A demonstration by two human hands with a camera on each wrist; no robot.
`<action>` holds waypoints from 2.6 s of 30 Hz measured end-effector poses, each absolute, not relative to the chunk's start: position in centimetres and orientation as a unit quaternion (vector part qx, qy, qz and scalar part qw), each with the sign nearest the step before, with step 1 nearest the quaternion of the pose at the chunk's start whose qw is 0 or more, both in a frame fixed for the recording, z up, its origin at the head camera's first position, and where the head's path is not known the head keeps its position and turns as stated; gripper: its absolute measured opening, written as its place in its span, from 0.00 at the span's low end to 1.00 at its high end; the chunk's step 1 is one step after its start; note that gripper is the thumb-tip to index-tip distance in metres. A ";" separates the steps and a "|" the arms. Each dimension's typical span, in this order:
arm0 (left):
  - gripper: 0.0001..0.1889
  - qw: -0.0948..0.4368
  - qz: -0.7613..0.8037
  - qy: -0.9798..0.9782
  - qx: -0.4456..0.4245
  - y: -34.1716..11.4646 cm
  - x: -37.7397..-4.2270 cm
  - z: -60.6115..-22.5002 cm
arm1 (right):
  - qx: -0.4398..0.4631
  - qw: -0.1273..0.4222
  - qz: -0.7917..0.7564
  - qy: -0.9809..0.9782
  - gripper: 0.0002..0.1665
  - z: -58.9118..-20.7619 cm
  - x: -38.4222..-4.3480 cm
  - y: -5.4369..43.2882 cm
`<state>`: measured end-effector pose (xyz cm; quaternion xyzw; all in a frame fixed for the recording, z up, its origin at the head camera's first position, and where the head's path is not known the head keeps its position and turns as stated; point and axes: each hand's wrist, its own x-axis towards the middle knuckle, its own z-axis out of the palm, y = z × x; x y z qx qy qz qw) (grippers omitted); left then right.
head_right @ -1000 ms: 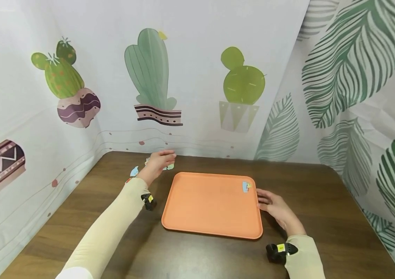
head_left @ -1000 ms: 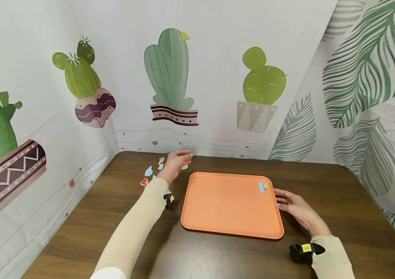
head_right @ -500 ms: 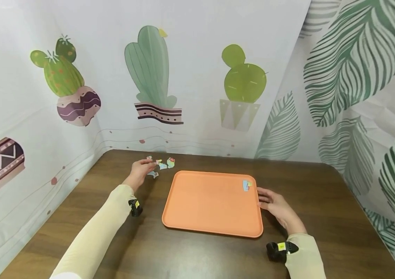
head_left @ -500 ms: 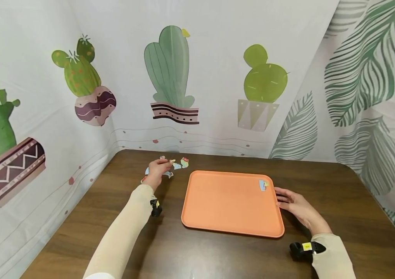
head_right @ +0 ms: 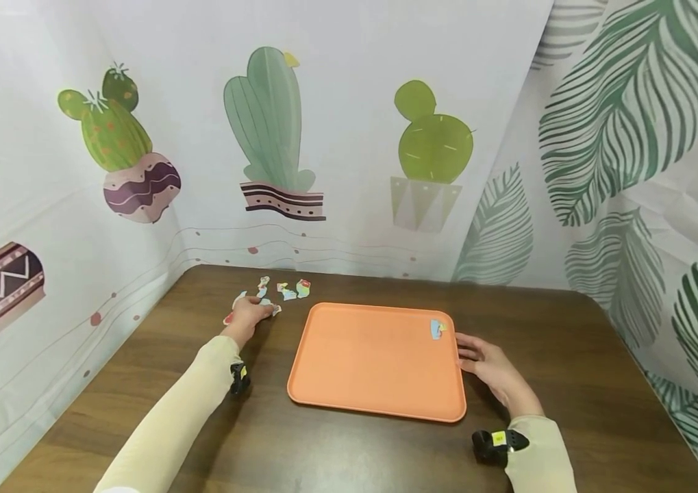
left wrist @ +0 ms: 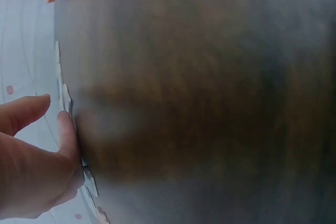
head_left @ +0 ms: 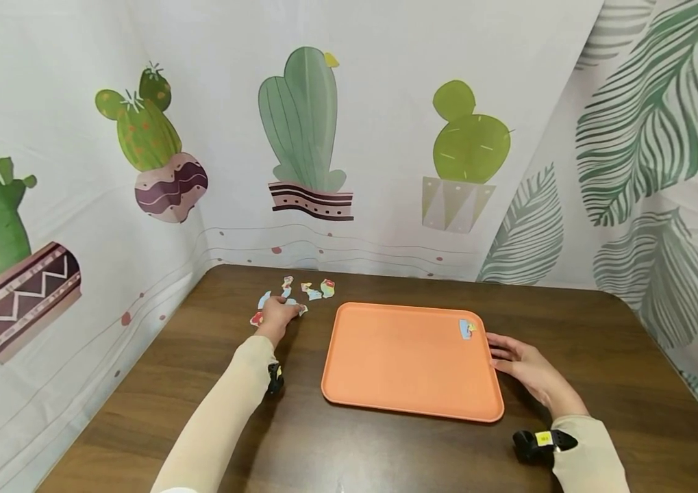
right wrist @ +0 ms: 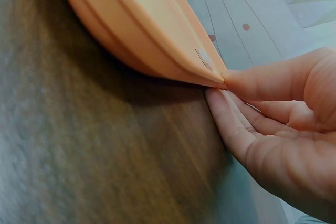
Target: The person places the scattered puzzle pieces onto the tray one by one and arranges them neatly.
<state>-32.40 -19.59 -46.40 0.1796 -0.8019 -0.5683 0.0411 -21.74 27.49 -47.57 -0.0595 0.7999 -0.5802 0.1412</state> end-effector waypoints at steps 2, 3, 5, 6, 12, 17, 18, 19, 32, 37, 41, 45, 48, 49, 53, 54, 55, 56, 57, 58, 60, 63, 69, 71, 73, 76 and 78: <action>0.32 0.062 -0.552 -0.813 0.175 -20.3 -33.6 -48.1 | -0.059 0.144 -0.578 0.801 0.39 -47.6 -21.7 27.5; 0.33 0.061 -0.543 -0.819 0.178 -20.6 -34.3 -48.9 | -0.059 0.146 -0.578 0.801 0.39 -47.5 -21.7 27.5; 0.35 0.066 -0.521 -0.833 0.172 -21.8 -36.4 -51.4 | -0.058 0.146 -0.578 0.801 0.39 -47.5 -21.6 27.5; 0.37 0.064 -0.512 -0.839 0.172 -22.4 -37.5 -52.7 | -0.057 0.145 -0.579 0.800 0.39 -47.4 -21.6 27.4; 0.35 0.117 -0.449 -0.871 0.163 -23.1 -39.6 -55.9 | -0.064 0.139 -0.583 0.798 0.39 -47.6 -21.5 27.6; 0.31 0.062 -0.474 -0.864 0.159 -20.2 -34.2 -48.7 | -0.069 0.137 -0.584 0.797 0.39 -47.6 -21.6 27.7; 0.30 0.067 -0.472 -0.865 0.155 -19.8 -33.5 -48.0 | -0.068 0.137 -0.585 0.797 0.39 -47.7 -21.7 27.7; 0.29 0.070 -0.473 -0.865 0.153 -19.4 -32.9 -47.3 | -0.068 0.136 -0.586 0.796 0.39 -47.7 -21.7 27.6; 0.25 0.095 -0.513 -0.843 0.126 -18.5 -32.8 -46.6 | -0.066 0.130 -0.590 0.794 0.38 -47.7 -21.8 27.6; 0.26 0.071 -0.619 -0.773 0.118 -17.8 -32.9 -46.0 | -0.063 0.130 -0.590 0.794 0.38 -47.7 -21.8 27.7; 0.27 0.054 -0.646 -0.754 0.105 -16.7 -32.5 -45.0 | -0.058 0.131 -0.588 0.796 0.38 -47.7 -21.7 27.7; 0.26 0.043 -0.659 -0.745 0.093 -15.3 -32.4 -44.3 | -0.056 0.133 -0.589 0.795 0.38 -47.6 -21.8 27.7; 0.26 0.035 -0.675 -0.731 0.095 -14.2 -32.6 -43.8 | -0.055 0.136 -0.590 0.794 0.38 -47.6 -21.9 27.7; 0.26 0.032 -0.679 -0.727 0.096 -13.8 -32.7 -43.6 | -0.053 0.138 -0.589 0.794 0.38 -47.5 -21.9 27.7; 0.25 0.023 -0.694 -0.713 0.100 -11.9 -32.9 -43.0 | -0.049 0.144 -0.586 0.796 0.38 -47.5 -22.0 27.6; 0.25 0.018 -0.697 -0.710 0.098 -11.5 -32.9 -42.9 | -0.049 0.145 -0.585 0.796 0.38 -47.5 -22.0 27.6; 0.25 0.013 -0.701 -0.706 0.097 -10.9 -32.9 -42.8 | -0.048 0.146 -0.585 0.797 0.38 -47.5 -22.1 27.6; 0.24 0.007 -0.703 -0.705 0.095 -10.4 -32.9 -42.7 | -0.049 0.145 -0.585 0.797 0.38 -47.6 -22.1 27.6; 0.24 0.001 -0.703 -0.706 0.091 -9.8 -32.9 -42.6 | -0.049 0.145 -0.585 0.797 0.38 -47.6 -22.1 27.6; 0.24 -0.006 -0.701 -0.707 0.087 -9.2 -32.8 -42.4 | -0.049 0.145 -0.585 0.796 0.38 -47.6 -22.1 27.6; 0.25 -0.021 -0.697 -0.713 0.076 -8.0 -32.7 -42.3 | -0.048 0.143 -0.587 0.795 0.38 -47.7 -22.2 27.6; 0.25 -0.039 -0.690 -0.721 0.059 -6.2 -32.6 -42.3 | -0.048 0.144 -0.587 0.795 0.38 -47.8 -22.1 27.6; 0.21 -0.062 -0.688 -0.721 0.055 -3.3 -32.2 -42.6 | -0.045 0.150 -0.585 0.796 0.38 -47.8 -21.9 27.7; 0.20 -0.063 -0.684 -0.725 0.053 -2.5 -32.1 -42.7 | -0.047 0.147 -0.586 0.795 0.38 -47.8 -21.8 27.8; 0.20 -0.068 -0.682 -0.726 0.051 -1.9 -31.9 -42.8 | -0.047 0.145 -0.587 0.795 0.38 -47.7 -21.7 27.8; 0.20 -0.077 -0.682 -0.726 0.045 -0.8 -31.7 -43.1 | -0.047 0.141 -0.589 0.795 0.38 -47.7 -21.7 27.8; 0.20 -0.082 -0.684 -0.724 0.045 -0.1 -31.5 -43.2 | -0.049 0.139 -0.590 0.794 0.38 -47.7 -21.7 27.8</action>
